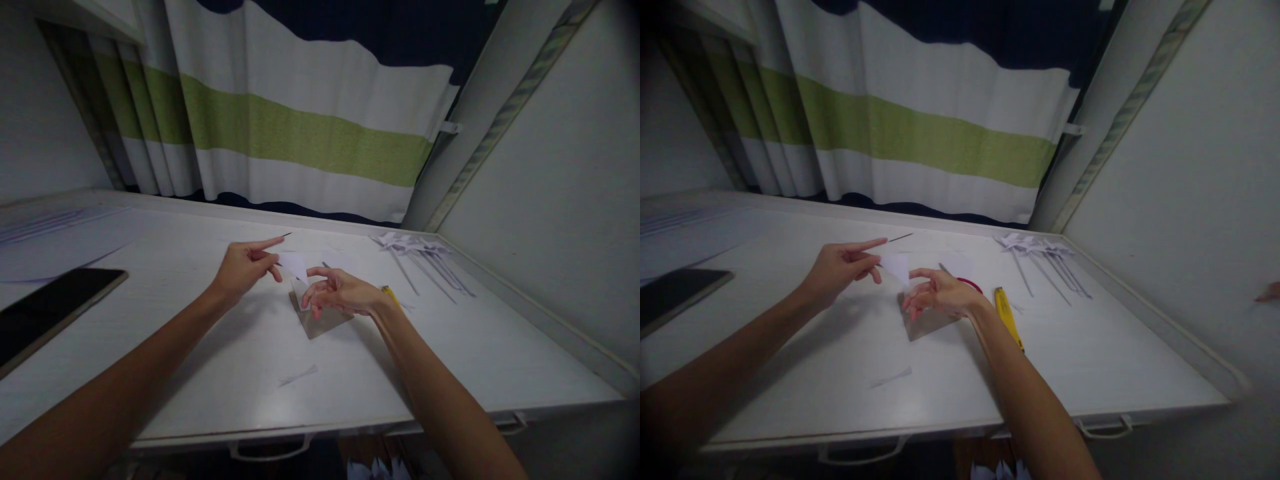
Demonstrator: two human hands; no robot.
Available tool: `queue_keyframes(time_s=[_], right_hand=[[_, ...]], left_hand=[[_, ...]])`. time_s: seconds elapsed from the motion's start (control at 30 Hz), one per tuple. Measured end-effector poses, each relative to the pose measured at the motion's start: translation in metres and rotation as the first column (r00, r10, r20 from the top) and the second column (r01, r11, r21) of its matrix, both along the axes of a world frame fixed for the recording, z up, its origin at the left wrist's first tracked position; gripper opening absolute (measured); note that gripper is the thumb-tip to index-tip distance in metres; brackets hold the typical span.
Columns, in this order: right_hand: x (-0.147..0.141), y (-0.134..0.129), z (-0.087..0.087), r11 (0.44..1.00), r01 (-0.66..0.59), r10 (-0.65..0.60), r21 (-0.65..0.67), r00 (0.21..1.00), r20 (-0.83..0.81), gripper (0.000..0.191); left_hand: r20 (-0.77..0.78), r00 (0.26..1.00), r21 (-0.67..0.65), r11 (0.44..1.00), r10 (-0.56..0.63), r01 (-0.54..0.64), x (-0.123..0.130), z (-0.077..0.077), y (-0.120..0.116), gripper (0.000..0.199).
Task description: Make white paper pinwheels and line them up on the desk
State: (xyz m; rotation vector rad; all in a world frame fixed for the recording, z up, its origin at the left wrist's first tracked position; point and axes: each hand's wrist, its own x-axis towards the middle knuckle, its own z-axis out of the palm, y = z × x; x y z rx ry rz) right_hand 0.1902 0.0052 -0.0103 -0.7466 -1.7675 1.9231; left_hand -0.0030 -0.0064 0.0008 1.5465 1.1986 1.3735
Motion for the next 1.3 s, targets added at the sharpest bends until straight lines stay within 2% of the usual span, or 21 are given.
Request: queue_keyframes(time_s=[0.07, 0.17, 0.27, 0.33, 0.43, 0.5, 0.57, 0.67, 0.7, 0.77, 0.83, 0.93, 1.03, 1.13, 1.2, 1.3], right_hand=[[0.001, 0.001, 0.000, 0.999, 0.044, -0.044, -0.024, 0.999, 0.014, 0.042], [-0.004, 0.001, 0.000, 0.987, 0.159, -0.159, -0.014, 0.986, -0.041, 0.032], [-0.015, -0.001, -0.003, 0.977, 0.206, -0.204, 0.050, 0.978, -0.042, 0.019], [-0.021, -0.001, -0.007, 0.954, 0.265, -0.266, 0.141, 0.964, -0.013, 0.016], [-0.024, 0.001, -0.012, 0.874, 0.368, -0.388, 0.318, 0.922, -0.001, 0.019], [-0.022, 0.002, -0.012, 0.816, 0.369, -0.430, 0.446, 0.902, 0.042, 0.022], [-0.020, 0.001, -0.011, 0.728, 0.317, -0.474, 0.608, 0.873, 0.112, 0.022], [-0.020, -0.006, -0.009, 0.562, 0.163, -0.505, 0.811, 0.844, 0.180, 0.023], [-0.021, -0.008, -0.008, 0.525, 0.117, -0.494, 0.843, 0.848, 0.191, 0.021], [-0.024, -0.014, -0.007, 0.495, 0.054, -0.453, 0.867, 0.868, 0.205, 0.020], [-0.026, -0.017, -0.008, 0.502, 0.035, -0.423, 0.864, 0.881, 0.210, 0.022], [-0.028, -0.018, -0.009, 0.555, 0.051, -0.392, 0.830, 0.896, 0.207, 0.024], [-0.028, -0.016, -0.008, 0.625, 0.061, -0.338, 0.779, 0.920, 0.200, 0.023], [-0.021, -0.012, -0.002, 0.649, 0.043, -0.295, 0.760, 0.935, 0.199, 0.025], [-0.013, -0.008, 0.002, 0.647, 0.055, -0.308, 0.761, 0.931, 0.194, 0.025], [0.000, 0.001, 0.005, 0.660, 0.159, -0.397, 0.734, 0.904, 0.161, 0.025]], left_hand=[[0.040, 0.997, 0.025, 0.997, 0.069, -0.070, -0.003, 0.001, 0.002, 0.049], [0.000, 0.998, 0.043, 0.997, 0.065, -0.065, -0.001, 0.003, 0.000, 0.048], [-0.071, 0.996, 0.051, 0.998, 0.049, -0.046, 0.005, 0.002, -0.005, 0.047], [-0.115, 0.993, 0.059, 0.998, 0.029, -0.022, 0.005, 0.002, -0.006, 0.048], [-0.271, 0.962, 0.074, 0.997, 0.024, -0.004, -0.001, 0.001, -0.001, 0.046], [-0.420, 0.905, 0.128, 0.992, 0.065, -0.012, -0.008, 0.002, 0.003, 0.038], [-0.514, 0.856, 0.206, 0.977, 0.060, 0.054, -0.012, 0.003, 0.005, 0.029], [-0.545, 0.836, 0.230, 0.947, -0.065, 0.223, -0.010, 0.002, 0.003, 0.023], [-0.556, 0.824, 0.216, 0.939, -0.107, 0.268, -0.007, 0.001, 0.002, 0.022], [-0.584, 0.793, 0.181, 0.924, -0.173, 0.335, -0.001, -0.003, -0.002, 0.020], [-0.610, 0.763, 0.168, 0.906, -0.214, 0.388, 0.004, -0.006, -0.005, 0.022], [-0.615, 0.755, 0.159, 0.902, -0.227, 0.401, 0.006, -0.009, -0.008, 0.026], [-0.600, 0.751, 0.103, 0.904, -0.277, 0.416, 0.003, -0.007, -0.008, 0.028], [-0.589, 0.748, 0.080, 0.899, -0.305, 0.430, -0.005, -0.002, -0.004, 0.031], [-0.528, 0.814, 0.109, 0.931, -0.243, 0.348, -0.015, 0.002, 0.002, 0.034], [-0.301, 0.954, 0.177, 0.982, -0.005, 0.061, -0.028, 0.005, 0.012, 0.036]])
